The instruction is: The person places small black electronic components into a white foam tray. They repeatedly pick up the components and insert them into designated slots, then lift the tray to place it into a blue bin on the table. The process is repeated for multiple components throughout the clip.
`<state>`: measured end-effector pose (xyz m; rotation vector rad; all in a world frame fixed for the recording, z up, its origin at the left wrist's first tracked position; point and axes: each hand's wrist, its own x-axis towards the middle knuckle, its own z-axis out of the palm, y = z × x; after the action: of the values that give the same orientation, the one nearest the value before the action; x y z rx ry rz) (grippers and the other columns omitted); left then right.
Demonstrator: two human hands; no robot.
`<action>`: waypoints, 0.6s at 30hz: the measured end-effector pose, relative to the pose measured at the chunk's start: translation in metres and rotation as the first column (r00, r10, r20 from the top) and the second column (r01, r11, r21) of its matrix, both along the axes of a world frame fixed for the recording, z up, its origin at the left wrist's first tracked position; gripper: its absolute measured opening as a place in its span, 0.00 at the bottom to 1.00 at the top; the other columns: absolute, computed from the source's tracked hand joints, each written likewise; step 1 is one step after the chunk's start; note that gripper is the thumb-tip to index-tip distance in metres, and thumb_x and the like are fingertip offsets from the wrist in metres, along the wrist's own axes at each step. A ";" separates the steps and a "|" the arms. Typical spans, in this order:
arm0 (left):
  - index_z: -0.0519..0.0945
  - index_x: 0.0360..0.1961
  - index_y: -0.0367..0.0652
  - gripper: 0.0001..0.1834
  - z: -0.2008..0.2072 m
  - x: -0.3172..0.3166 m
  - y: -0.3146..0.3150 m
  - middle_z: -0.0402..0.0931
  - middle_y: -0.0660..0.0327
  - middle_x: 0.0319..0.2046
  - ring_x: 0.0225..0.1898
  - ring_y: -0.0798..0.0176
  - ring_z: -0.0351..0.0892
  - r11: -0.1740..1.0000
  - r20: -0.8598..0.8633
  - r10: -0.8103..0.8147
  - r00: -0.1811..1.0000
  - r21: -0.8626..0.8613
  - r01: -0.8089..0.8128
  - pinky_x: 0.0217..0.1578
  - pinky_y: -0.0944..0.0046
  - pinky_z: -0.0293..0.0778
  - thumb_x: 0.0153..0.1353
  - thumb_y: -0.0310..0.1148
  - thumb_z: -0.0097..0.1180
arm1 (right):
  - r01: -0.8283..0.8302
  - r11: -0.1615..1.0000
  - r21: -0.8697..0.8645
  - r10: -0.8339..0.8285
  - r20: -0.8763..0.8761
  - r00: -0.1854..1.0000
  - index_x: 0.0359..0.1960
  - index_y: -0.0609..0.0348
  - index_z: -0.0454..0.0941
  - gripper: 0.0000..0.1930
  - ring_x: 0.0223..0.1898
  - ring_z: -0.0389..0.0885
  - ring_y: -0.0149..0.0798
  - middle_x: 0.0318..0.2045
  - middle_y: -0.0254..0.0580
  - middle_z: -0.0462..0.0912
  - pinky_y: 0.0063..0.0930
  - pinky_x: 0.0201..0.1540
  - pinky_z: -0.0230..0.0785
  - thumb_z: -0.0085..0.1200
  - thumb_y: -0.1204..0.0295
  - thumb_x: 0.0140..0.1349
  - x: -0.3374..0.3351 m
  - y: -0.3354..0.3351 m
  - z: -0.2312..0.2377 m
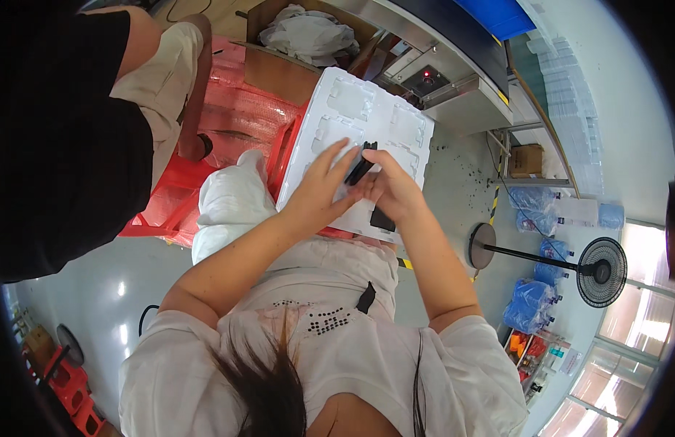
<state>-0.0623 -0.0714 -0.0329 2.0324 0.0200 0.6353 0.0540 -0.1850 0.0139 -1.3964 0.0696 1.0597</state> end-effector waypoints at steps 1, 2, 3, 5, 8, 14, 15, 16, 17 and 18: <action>0.61 0.62 0.39 0.32 0.002 0.006 0.002 0.61 0.47 0.59 0.59 0.46 0.64 0.995 -0.042 -0.040 0.998 -0.094 0.036 0.56 0.55 0.63 0.57 0.27 0.57 | 0.020 0.997 0.080 -0.009 -0.130 0.991 0.51 0.61 0.66 0.31 0.32 0.79 0.41 0.30 0.44 0.78 0.33 0.31 0.72 0.63 0.57 0.50 -0.006 -0.001 0.003; 0.61 0.62 0.39 0.30 0.004 0.011 0.003 0.64 0.47 0.57 0.57 0.47 0.67 0.980 -0.080 -0.085 0.993 -0.188 0.069 0.55 0.56 0.64 0.58 0.27 0.56 | 0.007 0.999 0.048 -0.002 -0.099 0.995 0.44 0.60 0.69 0.27 0.30 0.79 0.40 0.30 0.45 0.78 0.33 0.30 0.71 0.59 0.51 0.54 -0.012 0.000 0.009; 0.61 0.62 0.39 0.29 0.006 0.015 0.003 0.66 0.46 0.55 0.55 0.48 0.70 0.953 -0.116 -0.141 0.983 -0.284 0.103 0.55 0.57 0.66 0.59 0.28 0.54 | -0.017 1.000 -0.022 0.016 -0.046 0.999 0.43 0.60 0.69 0.26 0.29 0.79 0.40 0.29 0.45 0.78 0.32 0.29 0.71 0.58 0.50 0.54 -0.012 -0.004 0.012; 0.66 0.57 0.35 0.21 0.009 0.023 0.003 0.75 0.53 0.45 0.45 0.59 0.77 0.887 -0.147 -0.151 0.978 -0.457 0.069 0.48 0.65 0.71 0.64 0.31 0.50 | -0.053 0.985 -0.167 0.063 0.055 0.996 0.41 0.60 0.70 0.26 0.28 0.80 0.40 0.27 0.45 0.78 0.32 0.29 0.71 0.56 0.48 0.55 -0.009 -0.013 0.018; 0.71 0.51 0.35 0.17 -0.011 0.035 0.001 0.77 0.62 0.40 0.40 0.71 0.76 0.558 -0.178 -0.201 0.963 -0.829 -0.037 0.42 0.70 0.72 0.66 0.35 0.49 | -0.121 0.897 -0.426 0.295 0.370 0.881 0.40 0.60 0.72 0.27 0.24 0.78 0.34 0.23 0.40 0.77 0.24 0.26 0.68 0.58 0.48 0.55 -0.001 -0.026 0.014; 0.74 0.48 0.35 0.16 -0.006 0.057 -0.001 0.78 0.61 0.39 0.39 0.69 0.78 0.339 -0.288 -0.301 0.909 -0.923 -0.180 0.42 0.66 0.75 0.65 0.36 0.50 | -0.071 0.991 -0.117 0.085 0.118 0.989 0.37 0.58 0.76 0.13 0.24 0.78 0.30 0.26 0.33 0.78 0.23 0.26 0.71 0.64 0.68 0.53 0.039 -0.039 -0.013; 0.75 0.45 0.35 0.15 -0.010 0.063 0.004 0.78 0.61 0.37 0.37 0.69 0.78 0.337 -0.274 -0.285 0.918 -0.926 -0.172 0.40 0.66 0.75 0.65 0.36 0.50 | -0.051 0.995 -0.088 0.064 0.149 0.987 0.37 0.58 0.76 0.13 0.25 0.79 0.30 0.27 0.33 0.78 0.23 0.26 0.71 0.64 0.68 0.53 0.043 -0.039 -0.017; 0.75 0.43 0.35 0.14 -0.015 0.070 0.009 0.78 0.61 0.35 0.35 0.69 0.78 0.335 -0.260 -0.270 0.927 -0.928 -0.163 0.37 0.67 0.75 0.65 0.36 0.50 | -0.031 0.998 -0.059 0.041 0.180 0.983 0.37 0.58 0.76 0.13 0.26 0.79 0.30 0.28 0.34 0.79 0.23 0.26 0.71 0.63 0.68 0.53 0.047 -0.038 -0.021; 0.76 0.41 0.36 0.13 -0.018 0.077 0.015 0.78 0.61 0.33 0.34 0.69 0.78 0.332 -0.245 -0.256 0.935 -0.931 -0.153 0.35 0.67 0.75 0.65 0.36 0.51 | -0.010 0.999 -0.030 0.016 0.209 0.978 0.37 0.58 0.76 0.13 0.26 0.79 0.30 0.29 0.34 0.79 0.24 0.27 0.70 0.63 0.68 0.54 0.051 -0.037 -0.022; 0.76 0.39 0.35 0.13 -0.011 0.082 0.019 0.78 0.61 0.32 0.32 0.70 0.77 0.283 -0.240 -0.228 0.944 -0.944 -0.172 0.33 0.69 0.74 0.65 0.36 0.49 | 0.046 0.999 -0.007 -0.044 0.207 0.977 0.37 0.57 0.76 0.12 0.27 0.79 0.30 0.30 0.35 0.80 0.24 0.27 0.70 0.63 0.68 0.54 0.056 -0.037 -0.022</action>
<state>0.0201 -0.0521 -0.0439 0.8483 0.4763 0.1071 0.1098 -0.2220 -0.0086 -1.5019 -0.0445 0.8726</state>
